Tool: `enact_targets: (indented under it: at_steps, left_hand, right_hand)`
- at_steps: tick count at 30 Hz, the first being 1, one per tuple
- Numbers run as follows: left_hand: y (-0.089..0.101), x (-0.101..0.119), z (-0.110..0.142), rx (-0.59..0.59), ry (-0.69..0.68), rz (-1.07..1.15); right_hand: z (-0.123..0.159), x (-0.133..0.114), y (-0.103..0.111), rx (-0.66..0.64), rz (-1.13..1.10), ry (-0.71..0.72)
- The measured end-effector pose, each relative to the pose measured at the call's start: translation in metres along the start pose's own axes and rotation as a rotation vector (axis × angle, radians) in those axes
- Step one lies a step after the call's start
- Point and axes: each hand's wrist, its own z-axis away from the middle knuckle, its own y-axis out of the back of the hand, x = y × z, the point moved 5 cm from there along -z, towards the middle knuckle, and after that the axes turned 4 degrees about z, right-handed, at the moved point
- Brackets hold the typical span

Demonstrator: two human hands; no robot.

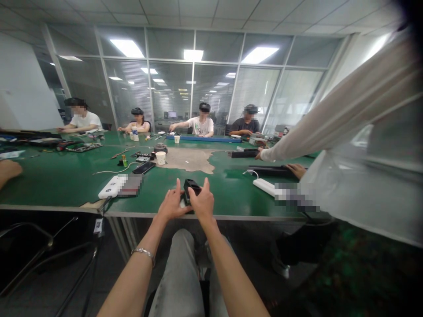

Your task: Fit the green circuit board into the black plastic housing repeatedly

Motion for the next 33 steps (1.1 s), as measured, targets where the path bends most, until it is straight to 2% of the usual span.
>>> enact_targets:
  at_steps: [9, 16, 26, 33]
  left_hand:
    - [-0.007, -0.009, -0.003, -0.004, 0.022, -0.055]
    - [-0.009, -0.008, -0.003, 0.034, 0.003, -0.088]
    - [-0.012, -0.013, -0.003, 0.007, -0.023, -0.097]
    - [-0.013, -0.015, -0.003, 0.016, -0.013, -0.086]
  right_hand:
    - [0.007, -0.012, -0.003, -0.112, 0.235, 0.052]
    - [0.023, 0.001, -0.015, -0.216, 0.240, 0.059]
    - [0.026, 0.002, -0.019, -0.160, 0.197, 0.089]
    - [0.026, 0.008, -0.017, -0.096, 0.055, 0.029]
